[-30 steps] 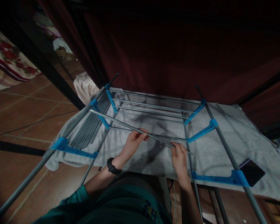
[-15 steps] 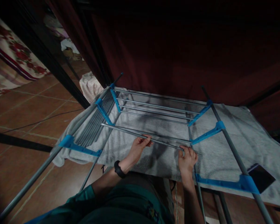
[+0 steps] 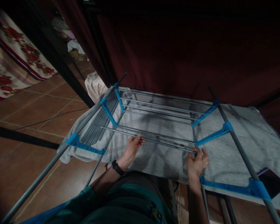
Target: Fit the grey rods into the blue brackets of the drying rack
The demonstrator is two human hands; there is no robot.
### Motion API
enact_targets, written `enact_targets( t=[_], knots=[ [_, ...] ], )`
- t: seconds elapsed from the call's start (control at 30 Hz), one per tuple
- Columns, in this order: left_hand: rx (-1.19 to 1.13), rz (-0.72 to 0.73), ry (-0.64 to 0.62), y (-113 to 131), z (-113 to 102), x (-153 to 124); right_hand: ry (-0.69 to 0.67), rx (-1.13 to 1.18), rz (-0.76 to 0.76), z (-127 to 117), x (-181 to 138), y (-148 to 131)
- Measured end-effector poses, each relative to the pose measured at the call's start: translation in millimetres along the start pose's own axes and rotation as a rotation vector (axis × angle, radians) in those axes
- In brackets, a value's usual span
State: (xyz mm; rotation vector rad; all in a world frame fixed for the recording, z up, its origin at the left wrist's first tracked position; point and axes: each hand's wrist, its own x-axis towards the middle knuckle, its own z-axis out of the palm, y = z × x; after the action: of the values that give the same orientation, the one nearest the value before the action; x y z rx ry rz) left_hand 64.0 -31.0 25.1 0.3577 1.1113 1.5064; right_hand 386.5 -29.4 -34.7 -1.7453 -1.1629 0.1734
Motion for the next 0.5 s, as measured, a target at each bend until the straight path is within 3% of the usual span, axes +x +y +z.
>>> enact_targets(
  t=[0.17,0.3,0.5],
  knots=[
    [-0.003,-0.021,-0.005,3.6,-3.5,2.1,0.029,0.492,0.305,6.8,0.6,-0.3],
    [-0.005,-0.024,0.017,4.2,-7.2,5.1,-0.046,0.896,0.502,10.9,-3.7,-15.8],
    [0.01,-0.06,0.05,1.2,-15.2,12.6,-0.106,1.134,0.653,14.1,-7.7,-27.9]
  ],
)
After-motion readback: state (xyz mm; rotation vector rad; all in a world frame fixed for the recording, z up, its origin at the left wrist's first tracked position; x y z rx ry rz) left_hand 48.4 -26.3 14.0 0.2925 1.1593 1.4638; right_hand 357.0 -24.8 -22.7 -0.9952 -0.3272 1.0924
